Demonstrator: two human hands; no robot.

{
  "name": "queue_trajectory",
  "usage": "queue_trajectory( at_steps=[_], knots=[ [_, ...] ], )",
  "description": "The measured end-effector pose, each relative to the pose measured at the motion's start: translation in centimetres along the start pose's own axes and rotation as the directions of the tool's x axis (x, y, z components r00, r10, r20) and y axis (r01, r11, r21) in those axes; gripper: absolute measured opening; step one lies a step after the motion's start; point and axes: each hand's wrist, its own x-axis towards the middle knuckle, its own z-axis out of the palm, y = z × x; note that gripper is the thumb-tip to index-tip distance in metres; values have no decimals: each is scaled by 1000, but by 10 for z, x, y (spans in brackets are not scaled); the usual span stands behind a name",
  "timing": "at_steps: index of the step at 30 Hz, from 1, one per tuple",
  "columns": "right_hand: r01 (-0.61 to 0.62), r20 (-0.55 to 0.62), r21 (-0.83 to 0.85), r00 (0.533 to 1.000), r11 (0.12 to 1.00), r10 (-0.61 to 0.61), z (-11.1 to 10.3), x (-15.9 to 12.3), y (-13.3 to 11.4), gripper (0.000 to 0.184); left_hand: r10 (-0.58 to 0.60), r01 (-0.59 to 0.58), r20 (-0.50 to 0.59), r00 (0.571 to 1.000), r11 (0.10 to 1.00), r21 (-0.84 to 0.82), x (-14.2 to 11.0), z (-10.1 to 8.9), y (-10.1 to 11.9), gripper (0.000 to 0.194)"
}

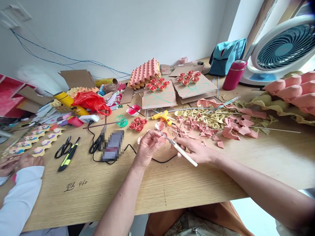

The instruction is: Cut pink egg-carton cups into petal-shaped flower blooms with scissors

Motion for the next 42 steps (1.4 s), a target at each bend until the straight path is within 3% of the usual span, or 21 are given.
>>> queue_trajectory(
  at_steps=[6,11,18,24,42],
  knots=[
    [-5,28,168,1000,986,1,3,0,-1,36,17,-15,-58,998,999,32,-2,7,1,24],
    [3,10,172,1000,985,-5,5,1,3,42,53,-51,-63,997,998,34,-4,11,-3,23],
    [14,-1,125,1000,992,-14,5,0,5,35,160,-156,-31,987,983,99,-3,9,-6,18],
    [32,-25,53,999,998,-31,4,0,6,34,99,-97,-40,994,994,45,-4,12,-4,17],
    [18,-75,186,997,982,-4,6,1,1,25,21,-26,-64,998,997,-77,-6,9,-4,41]
  ],
)
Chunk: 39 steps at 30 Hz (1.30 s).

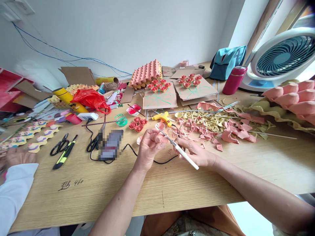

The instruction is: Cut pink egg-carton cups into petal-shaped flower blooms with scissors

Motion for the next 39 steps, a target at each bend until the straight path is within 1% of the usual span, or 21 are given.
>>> queue_trajectory(
  at_steps=[4,11,17,20,25,29,34,36,39],
  knots=[
    [-1,-11,-15,1000,1000,0,0,-1,-1,29,36,-36,-5,999,999,-17,1,0,1,39],
    [10,-18,-18,1000,1000,-11,1,-1,-2,31,7,-9,-29,1000,999,-51,1,-1,2,43],
    [13,-21,-52,1000,999,-14,1,-1,-3,31,30,-36,-56,998,993,-111,3,-1,4,45],
    [6,-25,-71,1000,997,-8,0,-2,-3,31,38,-44,-60,997,993,-108,3,-2,4,44],
    [23,-29,-95,999,995,-25,1,-2,-2,30,28,-35,-52,998,992,-118,4,-4,3,46],
    [31,-30,-102,999,994,-34,0,-1,-1,34,9,-14,-39,999,992,-125,6,-9,2,48],
    [58,-40,-162,997,985,-65,-2,1,-1,33,8,-11,-30,1000,994,-112,7,-13,2,51],
    [39,-57,-131,997,991,-47,-2,1,0,31,-2,-2,-33,999,994,-113,8,-13,2,50],
    [-19,-105,9,994,1000,20,-1,2,4,31,-13,9,-34,999,991,-131,8,-13,2,46]
  ],
)
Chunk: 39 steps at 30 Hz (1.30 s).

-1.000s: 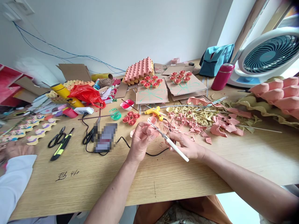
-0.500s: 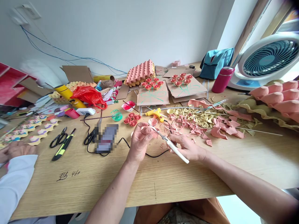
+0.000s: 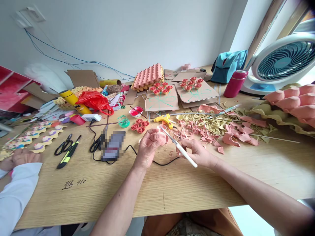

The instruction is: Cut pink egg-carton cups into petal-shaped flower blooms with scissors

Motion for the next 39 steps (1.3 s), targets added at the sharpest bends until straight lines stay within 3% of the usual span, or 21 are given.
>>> queue_trajectory(
  at_steps=[5,12,17,23,29,32,35,39],
  knots=[
    [-90,-83,378,988,921,130,6,6,4,41,-35,34,6,999,999,33,-1,5,-5,42],
    [-102,-80,609,979,787,188,15,15,-3,50,-82,77,23,996,984,158,-4,8,-16,35],
    [-94,-64,600,984,794,165,14,14,-3,42,-126,122,22,992,983,138,-1,-2,-19,30],
    [-83,-74,566,986,820,151,8,10,-2,48,-167,165,0,986,977,136,-4,3,-14,25],
    [-80,-85,549,985,832,151,6,10,-1,48,-231,209,88,969,956,203,-5,7,-10,36],
    [-79,-89,542,985,837,151,6,10,-2,46,-248,219,117,962,951,217,-5,7,-9,30],
    [-82,-114,539,979,838,169,6,11,-2,47,-257,245,94,962,961,125,-4,4,-10,21],
    [-124,-153,545,958,829,243,5,11,-1,48,-295,296,48,954,955,-10,-3,-2,-12,25]
  ],
)
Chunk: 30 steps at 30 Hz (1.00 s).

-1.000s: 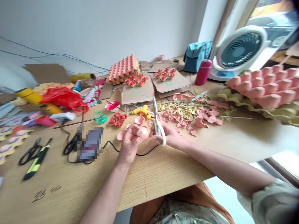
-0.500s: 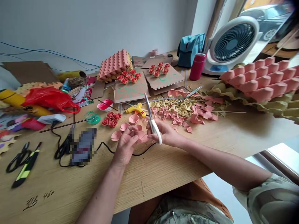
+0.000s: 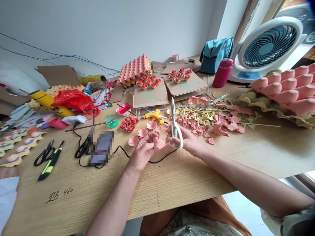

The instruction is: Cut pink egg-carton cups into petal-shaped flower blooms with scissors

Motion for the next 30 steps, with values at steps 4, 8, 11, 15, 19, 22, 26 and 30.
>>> queue_trajectory(
  at_steps=[4,8,11,15,19,22,26,30],
  knots=[
    [-21,26,15,999,1000,20,0,-2,-1,47,-4,2,-34,999,997,-71,2,-4,-2,25],
    [-23,53,35,998,999,21,2,-4,-2,45,28,-28,-7,1000,994,-110,3,-6,-2,22],
    [-7,11,25,1000,1000,7,3,-3,-2,44,21,-20,9,1000,994,-104,4,-6,-2,23],
    [74,-1,-9,997,997,-74,2,-1,2,45,-1,2,12,1000,1000,-31,3,-3,-2,22],
    [90,26,-23,996,996,-90,3,-1,9,45,-18,16,18,1000,994,110,1,2,-2,28],
    [84,28,-35,996,996,-83,4,-2,13,45,-10,9,3,1000,982,190,0,5,-1,28],
    [95,21,-42,995,995,-94,3,-2,14,44,18,-27,39,999,969,244,0,6,-1,27],
    [105,9,-65,994,992,-105,4,-2,13,42,44,-74,107,993,952,297,1,8,0,23]
  ],
)
